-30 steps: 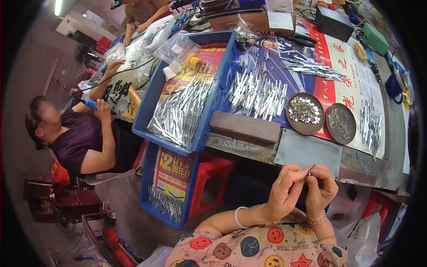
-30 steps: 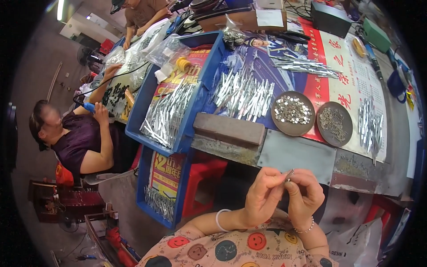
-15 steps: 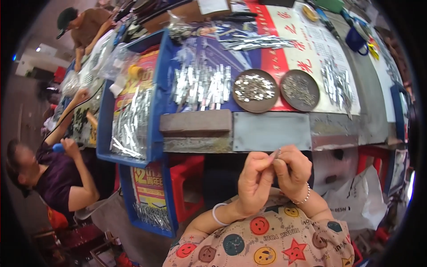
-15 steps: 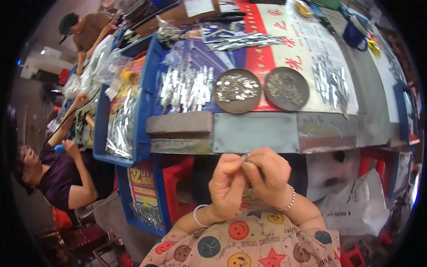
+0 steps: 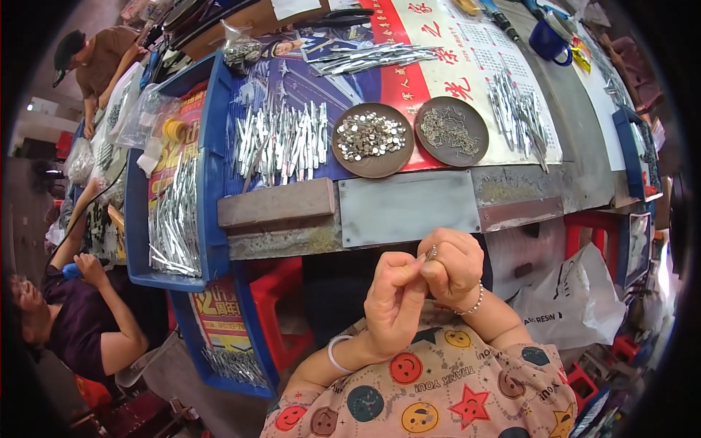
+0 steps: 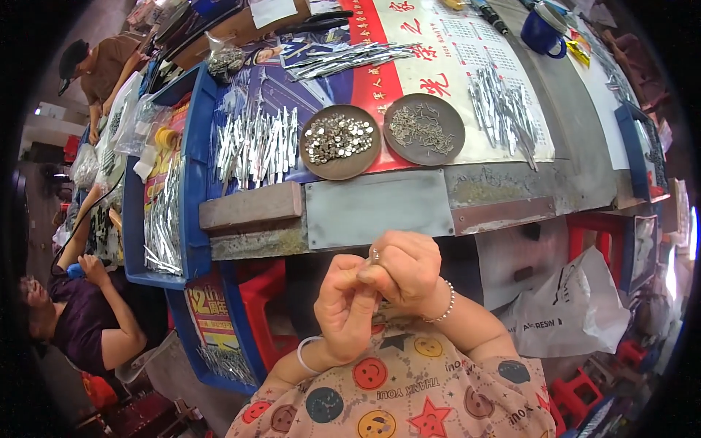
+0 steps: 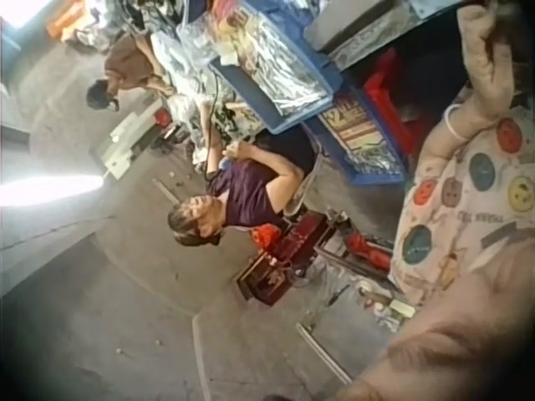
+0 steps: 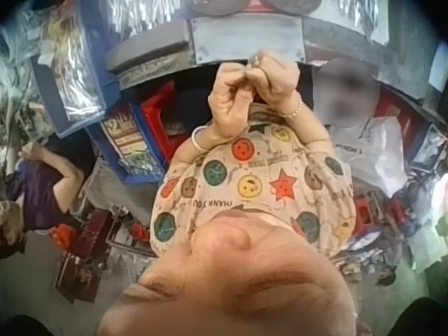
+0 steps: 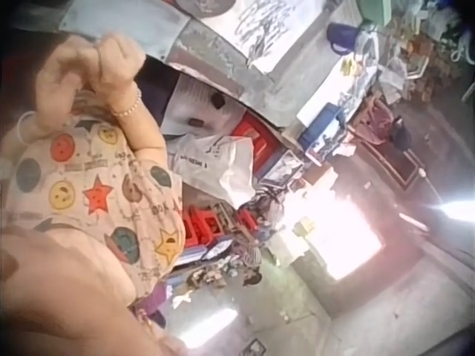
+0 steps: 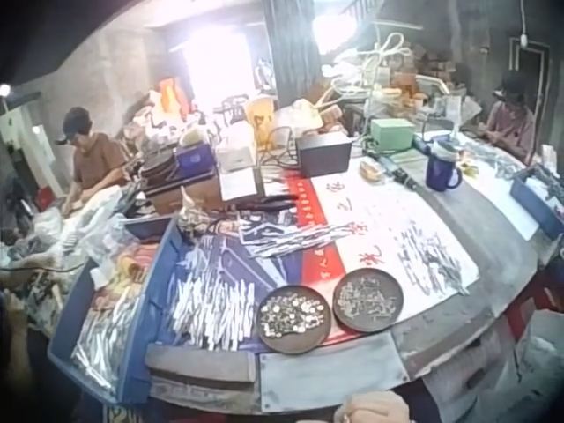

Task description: Assembling and sorting small metal hardware components.

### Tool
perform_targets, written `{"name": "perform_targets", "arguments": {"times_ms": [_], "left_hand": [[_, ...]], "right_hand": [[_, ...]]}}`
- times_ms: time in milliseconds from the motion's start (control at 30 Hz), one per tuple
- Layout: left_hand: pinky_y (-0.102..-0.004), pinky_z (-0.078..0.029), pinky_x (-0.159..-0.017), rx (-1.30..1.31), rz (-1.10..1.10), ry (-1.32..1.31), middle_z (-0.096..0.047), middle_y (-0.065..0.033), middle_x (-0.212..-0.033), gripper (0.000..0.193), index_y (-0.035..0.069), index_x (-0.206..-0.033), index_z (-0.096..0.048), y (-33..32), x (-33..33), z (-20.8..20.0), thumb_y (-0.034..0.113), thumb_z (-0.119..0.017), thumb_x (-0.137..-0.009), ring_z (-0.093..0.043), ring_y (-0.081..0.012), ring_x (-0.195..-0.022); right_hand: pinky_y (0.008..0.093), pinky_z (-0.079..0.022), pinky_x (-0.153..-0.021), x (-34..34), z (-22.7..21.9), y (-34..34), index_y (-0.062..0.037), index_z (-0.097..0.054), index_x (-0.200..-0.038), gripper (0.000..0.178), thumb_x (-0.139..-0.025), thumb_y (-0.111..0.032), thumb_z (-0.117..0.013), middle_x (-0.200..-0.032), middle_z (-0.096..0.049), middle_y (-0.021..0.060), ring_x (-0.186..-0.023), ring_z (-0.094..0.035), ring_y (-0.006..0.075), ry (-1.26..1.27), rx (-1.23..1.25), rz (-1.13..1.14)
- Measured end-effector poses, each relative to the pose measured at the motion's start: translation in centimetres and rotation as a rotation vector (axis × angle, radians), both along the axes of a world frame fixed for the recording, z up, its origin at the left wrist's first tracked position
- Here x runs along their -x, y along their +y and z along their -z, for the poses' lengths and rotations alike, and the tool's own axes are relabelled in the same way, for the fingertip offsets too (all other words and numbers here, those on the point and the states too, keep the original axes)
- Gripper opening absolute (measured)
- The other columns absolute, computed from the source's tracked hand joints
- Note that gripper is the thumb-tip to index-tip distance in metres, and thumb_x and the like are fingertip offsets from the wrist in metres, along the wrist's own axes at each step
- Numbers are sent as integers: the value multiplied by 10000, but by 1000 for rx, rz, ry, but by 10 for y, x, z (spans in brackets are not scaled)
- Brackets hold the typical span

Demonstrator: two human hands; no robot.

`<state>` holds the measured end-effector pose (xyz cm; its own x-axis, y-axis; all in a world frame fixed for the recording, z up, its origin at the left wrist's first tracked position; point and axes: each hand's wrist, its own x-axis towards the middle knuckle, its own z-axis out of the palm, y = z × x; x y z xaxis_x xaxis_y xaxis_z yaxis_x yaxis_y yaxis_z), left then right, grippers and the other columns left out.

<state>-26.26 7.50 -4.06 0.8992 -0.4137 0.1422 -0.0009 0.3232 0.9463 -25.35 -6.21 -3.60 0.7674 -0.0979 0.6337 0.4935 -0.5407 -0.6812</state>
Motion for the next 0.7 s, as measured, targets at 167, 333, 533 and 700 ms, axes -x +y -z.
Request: {"name": "perform_targets", "arguments": {"times_ms": [167, 333, 533, 700], "left_hand": [[-213, -413, -700, -29, -83, -98, -502, -109, -1002, 224, -13, -1110, -556, 4, -13, -4, -60, -510, -896, -479, -125, -822], [-229, -417, -694, -48, -102, -117, -529, -109, -991, 208, -6, -1083, -575, 0, -18, -4, -45, -536, -883, -503, -152, -805], [-195, -383, -606, 9, 27, 10, -496, -81, -967, 174, -11, -1055, -562, -2, -3, -8, -60, -534, -890, -465, -96, -715], [-166, -379, -667, 77, 15, 51, -467, -72, -1005, 188, -14, -1081, -533, 0, -3, -7, -76, -493, -908, -460, -74, -794]], "right_hand": [[313, -383, -422, -6, 3, 4, -25, -495, -650, 245, -833, -172, -568, -615, -523, 102, -479, -506, 236, 75, 16, -93], [351, -410, -469, -6, 6, 1, -18, -516, -695, 180, -810, -144, -574, -650, -534, 127, -509, -503, 279, 175, -143, -197], [202, -331, -497, -12, -7, -16, -68, -446, -1008, 125, -919, -143, -492, -830, -430, 30, -580, -394, 74, 49, -442, 168], [223, -377, -540, -19, -2, -7, -52, -386, -1193, 603, -645, 52, -614, -1069, -442, 63, -677, -422, 105, 224, -692, 310]]}}
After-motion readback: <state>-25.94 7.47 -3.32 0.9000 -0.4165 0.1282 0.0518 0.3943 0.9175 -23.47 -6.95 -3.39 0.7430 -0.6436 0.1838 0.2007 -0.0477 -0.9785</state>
